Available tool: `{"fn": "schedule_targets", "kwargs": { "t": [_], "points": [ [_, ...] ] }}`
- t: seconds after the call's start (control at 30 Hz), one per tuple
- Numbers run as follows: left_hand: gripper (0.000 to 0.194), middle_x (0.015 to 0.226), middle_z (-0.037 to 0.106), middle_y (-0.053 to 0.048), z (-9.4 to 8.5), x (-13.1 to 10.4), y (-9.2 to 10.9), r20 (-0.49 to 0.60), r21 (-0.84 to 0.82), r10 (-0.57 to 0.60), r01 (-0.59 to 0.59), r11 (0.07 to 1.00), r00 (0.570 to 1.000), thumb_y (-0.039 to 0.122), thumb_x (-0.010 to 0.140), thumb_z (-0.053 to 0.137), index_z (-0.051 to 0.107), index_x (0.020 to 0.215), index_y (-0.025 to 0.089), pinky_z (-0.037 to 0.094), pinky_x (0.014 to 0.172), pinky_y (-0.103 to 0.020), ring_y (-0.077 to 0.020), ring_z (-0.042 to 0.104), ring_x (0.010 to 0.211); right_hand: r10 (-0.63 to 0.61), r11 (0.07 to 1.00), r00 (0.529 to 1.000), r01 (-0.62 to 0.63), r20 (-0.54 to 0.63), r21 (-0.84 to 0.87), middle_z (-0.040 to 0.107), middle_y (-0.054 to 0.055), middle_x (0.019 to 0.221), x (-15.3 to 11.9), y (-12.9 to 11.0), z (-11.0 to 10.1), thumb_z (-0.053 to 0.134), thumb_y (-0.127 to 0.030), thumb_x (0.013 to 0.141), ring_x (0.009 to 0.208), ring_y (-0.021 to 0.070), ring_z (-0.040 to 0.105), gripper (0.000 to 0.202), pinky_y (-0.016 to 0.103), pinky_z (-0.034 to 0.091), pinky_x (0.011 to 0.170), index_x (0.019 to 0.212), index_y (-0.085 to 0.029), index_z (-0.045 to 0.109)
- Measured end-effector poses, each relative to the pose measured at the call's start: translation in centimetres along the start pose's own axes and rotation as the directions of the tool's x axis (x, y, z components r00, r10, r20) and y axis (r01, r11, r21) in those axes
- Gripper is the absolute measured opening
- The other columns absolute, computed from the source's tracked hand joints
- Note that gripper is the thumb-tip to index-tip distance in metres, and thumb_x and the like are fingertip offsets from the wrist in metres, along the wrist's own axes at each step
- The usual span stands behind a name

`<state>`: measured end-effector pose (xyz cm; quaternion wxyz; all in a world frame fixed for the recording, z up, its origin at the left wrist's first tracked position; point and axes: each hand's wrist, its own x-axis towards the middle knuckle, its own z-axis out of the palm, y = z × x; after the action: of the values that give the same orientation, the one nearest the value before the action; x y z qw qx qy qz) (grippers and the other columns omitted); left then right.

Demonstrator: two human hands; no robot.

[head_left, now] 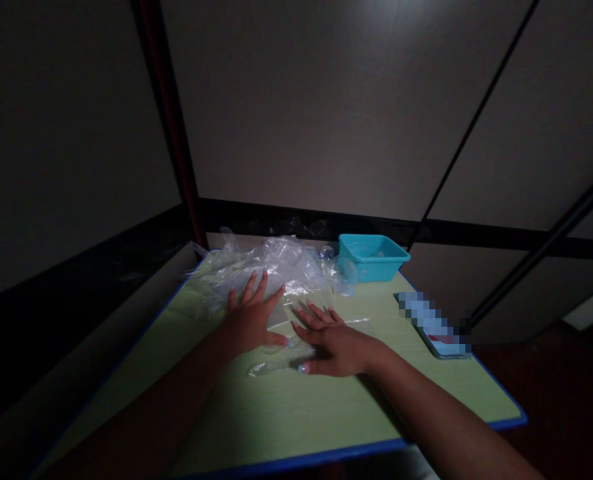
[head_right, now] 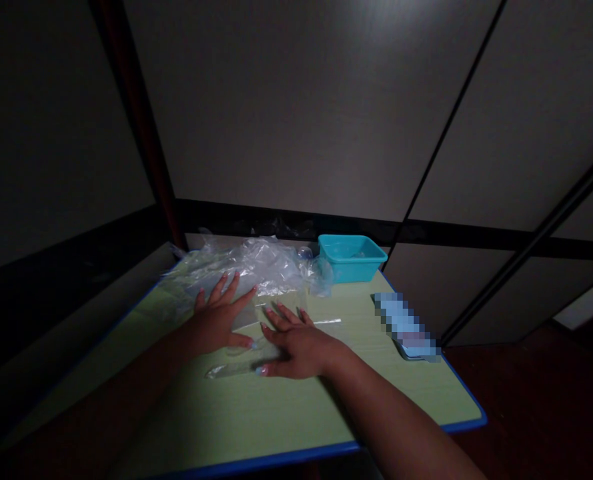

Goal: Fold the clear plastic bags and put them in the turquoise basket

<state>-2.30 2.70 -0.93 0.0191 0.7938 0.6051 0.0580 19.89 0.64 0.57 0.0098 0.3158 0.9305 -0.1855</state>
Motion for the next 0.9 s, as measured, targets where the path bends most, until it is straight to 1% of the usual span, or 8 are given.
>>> {"fn": "schedule_targets", "kwargs": {
  "t": [0.2,0.37,0.47,0.53,0.63,0.7,0.77,0.9],
  "points": [
    [0.115,0.148,-0.008,-0.016,-0.3,0.0,0.2,0.045,0.027,-0.023,0.021,0.999,0.999,0.063,0.048,0.072,0.014,0.142,0.030,0.007,0.095,-0.068,-0.0375,-0.011,0.134,0.022,1.000,0.999,-0.023,0.036,0.017,-0.007,0.013,0.148,0.0,0.2,0.2,0.043,-0.066,0.077,0.135,0.0293,-0.011,0.090,0.056,-0.001,0.104,0.144,-0.017,0.009],
    [0.113,0.149,-0.007,-0.015,0.1,-0.2,-0.1,0.013,0.053,-0.039,0.038,0.998,0.999,0.065,0.049,0.070,0.014,0.142,0.032,0.004,0.095,-0.069,-0.0376,-0.011,0.134,0.033,0.999,0.998,-0.034,0.048,0.027,-0.008,0.010,0.148,-0.1,0.2,0.1,0.040,-0.067,0.078,0.135,0.0281,-0.012,0.088,0.056,-0.002,0.104,0.144,-0.019,0.008],
    [0.107,0.149,-0.004,-0.015,0.2,-0.3,-0.2,-0.003,0.060,-0.037,0.038,0.997,0.999,0.065,0.053,0.068,0.017,0.141,0.032,0.005,0.094,-0.070,-0.0393,-0.008,0.134,0.038,0.998,0.997,-0.041,0.059,0.038,-0.008,0.009,0.148,-0.1,0.2,0.2,0.037,-0.067,0.079,0.135,0.0276,-0.012,0.086,0.057,-0.002,0.104,0.144,-0.019,0.006],
    [0.097,0.150,0.000,-0.015,0.2,-0.3,0.0,-0.049,0.059,-0.019,0.022,0.998,0.999,0.065,0.061,0.063,0.020,0.141,0.032,0.006,0.094,-0.069,-0.0387,-0.005,0.134,0.041,0.998,0.997,-0.044,0.062,0.041,-0.008,0.008,0.148,-0.1,0.3,0.2,0.036,-0.067,0.079,0.135,0.0276,-0.013,0.086,0.057,-0.003,0.103,0.144,-0.021,0.005],
    [0.076,0.150,0.003,-0.014,0.2,-0.3,0.7,-0.182,0.069,0.012,0.000,0.998,0.983,0.059,0.074,0.054,0.027,0.139,0.030,0.007,0.098,-0.065,-0.0354,-0.002,0.136,0.053,0.998,0.996,-0.056,0.065,0.035,-0.009,0.008,0.148,0.0,0.3,0.4,0.038,-0.068,0.078,0.135,0.0281,-0.013,0.087,0.060,-0.003,0.102,0.144,-0.022,0.003],
    [0.069,0.150,0.004,-0.012,0.4,-0.3,1.1,-0.228,0.070,0.022,-0.006,0.997,0.973,0.056,0.078,0.052,0.029,0.139,0.030,0.007,0.100,-0.063,-0.0347,-0.002,0.136,0.063,0.997,0.996,-0.066,0.067,0.031,-0.009,0.007,0.148,0.0,0.2,0.3,0.035,-0.069,0.079,0.135,0.0284,-0.013,0.085,0.061,-0.005,0.101,0.144,-0.023,0.004],
    [0.070,0.151,0.002,-0.010,0.7,-0.3,1.3,-0.212,0.064,0.043,-0.030,0.997,0.976,0.056,0.077,0.053,0.029,0.139,0.032,0.006,0.100,-0.062,-0.0351,-0.002,0.136,0.080,0.996,0.995,-0.081,0.058,0.027,-0.008,0.006,0.148,-0.1,0.0,0.3,0.031,-0.067,0.081,0.135,0.0279,-0.014,0.080,0.061,-0.007,0.100,0.144,-0.024,0.005],
    [0.080,0.150,-0.002,-0.010,1.3,-0.1,0.6,-0.098,0.035,0.075,-0.072,0.997,0.992,0.061,0.071,0.057,0.024,0.139,0.035,0.007,0.099,-0.064,-0.0360,-0.004,0.135,0.114,0.993,0.993,-0.115,0.042,0.027,-0.007,0.005,0.149,-0.2,-0.2,0.1,0.025,-0.063,0.085,0.135,0.0270,-0.014,0.070,0.061,-0.008,0.099,0.143,-0.029,0.006]
  ]
}}
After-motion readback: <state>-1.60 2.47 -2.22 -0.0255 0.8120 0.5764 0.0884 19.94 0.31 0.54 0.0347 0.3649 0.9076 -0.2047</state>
